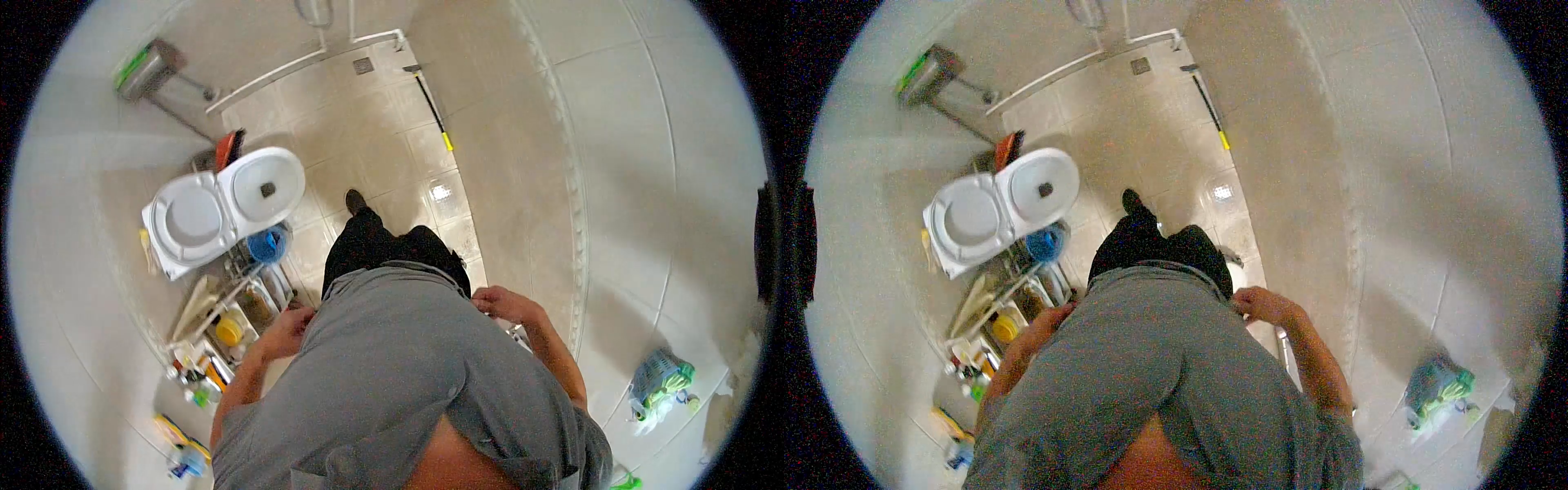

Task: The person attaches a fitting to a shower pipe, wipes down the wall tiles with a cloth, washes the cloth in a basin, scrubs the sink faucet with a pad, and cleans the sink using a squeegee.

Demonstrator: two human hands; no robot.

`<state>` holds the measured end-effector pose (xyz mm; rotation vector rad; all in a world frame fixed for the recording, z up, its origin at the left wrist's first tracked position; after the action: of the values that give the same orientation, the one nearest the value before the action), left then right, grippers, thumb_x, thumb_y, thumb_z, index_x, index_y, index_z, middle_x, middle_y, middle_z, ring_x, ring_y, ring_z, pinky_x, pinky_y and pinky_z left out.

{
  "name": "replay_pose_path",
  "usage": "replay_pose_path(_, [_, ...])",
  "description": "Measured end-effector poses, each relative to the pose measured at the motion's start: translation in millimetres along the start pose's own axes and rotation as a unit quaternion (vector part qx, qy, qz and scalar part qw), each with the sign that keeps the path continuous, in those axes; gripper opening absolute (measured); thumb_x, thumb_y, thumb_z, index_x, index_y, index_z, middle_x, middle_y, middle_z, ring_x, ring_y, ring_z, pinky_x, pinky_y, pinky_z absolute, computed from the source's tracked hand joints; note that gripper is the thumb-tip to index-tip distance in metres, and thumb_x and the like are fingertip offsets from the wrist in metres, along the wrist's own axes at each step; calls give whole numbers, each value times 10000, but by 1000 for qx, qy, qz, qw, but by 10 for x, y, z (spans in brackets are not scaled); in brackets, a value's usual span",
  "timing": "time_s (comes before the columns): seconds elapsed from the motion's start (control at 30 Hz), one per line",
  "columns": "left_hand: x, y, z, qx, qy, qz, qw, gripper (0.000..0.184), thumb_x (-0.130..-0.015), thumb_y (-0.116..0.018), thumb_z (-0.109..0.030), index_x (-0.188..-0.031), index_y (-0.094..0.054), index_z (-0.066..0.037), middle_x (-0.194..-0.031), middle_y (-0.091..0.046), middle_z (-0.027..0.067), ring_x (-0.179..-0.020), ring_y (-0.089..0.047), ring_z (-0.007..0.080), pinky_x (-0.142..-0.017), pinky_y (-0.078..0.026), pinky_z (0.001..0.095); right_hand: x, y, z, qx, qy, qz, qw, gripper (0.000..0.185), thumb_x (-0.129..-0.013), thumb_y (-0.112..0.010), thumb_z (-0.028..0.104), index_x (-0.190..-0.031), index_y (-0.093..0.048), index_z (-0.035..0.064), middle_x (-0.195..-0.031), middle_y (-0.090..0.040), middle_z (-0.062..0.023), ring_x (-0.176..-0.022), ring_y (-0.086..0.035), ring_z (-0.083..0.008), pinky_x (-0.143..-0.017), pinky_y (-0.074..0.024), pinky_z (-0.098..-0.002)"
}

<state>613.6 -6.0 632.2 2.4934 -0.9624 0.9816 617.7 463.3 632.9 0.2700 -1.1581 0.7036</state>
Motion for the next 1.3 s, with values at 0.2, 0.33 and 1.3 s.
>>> replay_pose_path(0.2, [-599,551,-684,-94,0,147,985,333,-882,-645,-82,-1206,-612,-8,-1091,-693,210,-972,-679,315,-844,-533,407,263,57,102,-69,-49,-37,996,373,-1047,-511,348,-1166,-661,29,-1113,-683,-99,-1041,-635,-229,-978,-494,-388])
replay_pose_path(0.33, [-775,617,-859,-105,11,116,988,333,-884,-666,-106,-1199,-611,-14,-1043,-696,197,-922,-683,312,-807,-533,408,-20,497,36,-126,-5,-32,992,249,-1037,-543,229,-1123,-654,23,-1036,-665,-16,-1002,-569,-137,-920,-457,-316])
replay_pose_path(1.3, [-2965,-2154,4147,303,542,-179,764,330,-992,-600,-237,-1225,-597,-3,-1176,-636,87,-939,-646,228,-797,-527,399,-9102,5681,-1653,359,0,-376,854,444,-825,-685,213,-1242,-636,69,-1311,-536,-236,-1200,-541,-389,-1066,-424,-425])
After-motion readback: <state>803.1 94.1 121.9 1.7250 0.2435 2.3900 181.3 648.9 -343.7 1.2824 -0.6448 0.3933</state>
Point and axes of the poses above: each hand's wrist, its own x-axis away from the middle knuckle, its own y-axis out of the back of the hand, z = x × y, the point moved 3 cm from there along -x, towards the middle knuckle
